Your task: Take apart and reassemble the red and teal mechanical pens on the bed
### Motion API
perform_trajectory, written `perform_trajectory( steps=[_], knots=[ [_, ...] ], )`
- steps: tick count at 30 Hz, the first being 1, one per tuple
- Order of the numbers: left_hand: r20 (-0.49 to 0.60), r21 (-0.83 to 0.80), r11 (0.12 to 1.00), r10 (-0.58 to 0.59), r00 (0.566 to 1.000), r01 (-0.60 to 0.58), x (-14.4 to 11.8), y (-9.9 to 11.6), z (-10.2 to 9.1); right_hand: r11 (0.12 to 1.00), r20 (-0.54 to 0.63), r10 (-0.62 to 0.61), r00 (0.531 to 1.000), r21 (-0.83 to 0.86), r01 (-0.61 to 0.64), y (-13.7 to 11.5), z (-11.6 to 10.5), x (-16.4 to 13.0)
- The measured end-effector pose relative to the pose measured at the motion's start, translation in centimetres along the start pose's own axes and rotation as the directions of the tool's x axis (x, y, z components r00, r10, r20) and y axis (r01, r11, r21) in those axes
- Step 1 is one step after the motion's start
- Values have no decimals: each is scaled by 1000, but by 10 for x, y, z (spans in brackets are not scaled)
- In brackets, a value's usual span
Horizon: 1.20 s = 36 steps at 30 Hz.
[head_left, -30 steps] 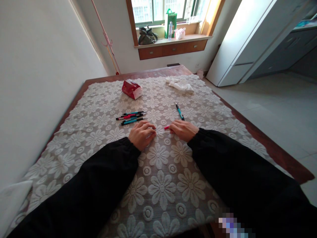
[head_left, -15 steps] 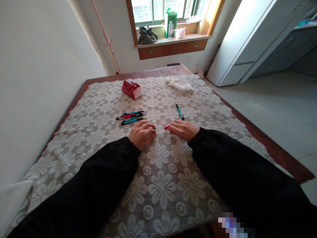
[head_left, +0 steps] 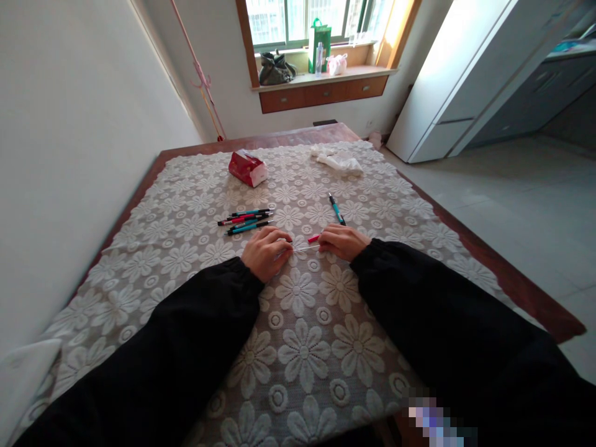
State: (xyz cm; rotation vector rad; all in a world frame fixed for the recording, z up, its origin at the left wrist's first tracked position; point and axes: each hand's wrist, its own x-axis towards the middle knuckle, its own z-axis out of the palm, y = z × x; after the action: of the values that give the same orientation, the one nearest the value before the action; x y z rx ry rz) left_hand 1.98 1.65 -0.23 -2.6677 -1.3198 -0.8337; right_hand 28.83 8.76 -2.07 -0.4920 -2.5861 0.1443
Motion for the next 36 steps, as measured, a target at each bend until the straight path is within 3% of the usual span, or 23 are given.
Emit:
perform_trajectory(
  steps=[10,16,22,25,27,31,36],
  knots=[
    [-2,-8,1000,-10,1000,10,-1,-1,1,1000,-20,-24,999,-9,24,4,-3,-2],
    [-12,-14,1000,-6,1000,6,-1,-1,1,992,-175,125,977,18,-124,2,-14,-2],
    [-7,-16,1000,-6,1000,6,-1,-2,2,933,-133,296,946,-173,-316,0,-6,-2],
    [-3,-14,1000,-13,1000,13,-1,-1,2,893,-159,359,920,-226,-388,1,-17,-1],
    [-4,-11,1000,-17,1000,17,-1,-1,1,891,-115,362,925,-249,-379,2,-34,-2],
    [-1,-18,1000,-13,1000,13,-1,0,0,911,148,366,919,-256,-322,7,-66,-8],
    [1,-28,999,-23,1000,23,0,1,0,920,287,375,881,-229,-317,7,-68,-13]
  ],
)
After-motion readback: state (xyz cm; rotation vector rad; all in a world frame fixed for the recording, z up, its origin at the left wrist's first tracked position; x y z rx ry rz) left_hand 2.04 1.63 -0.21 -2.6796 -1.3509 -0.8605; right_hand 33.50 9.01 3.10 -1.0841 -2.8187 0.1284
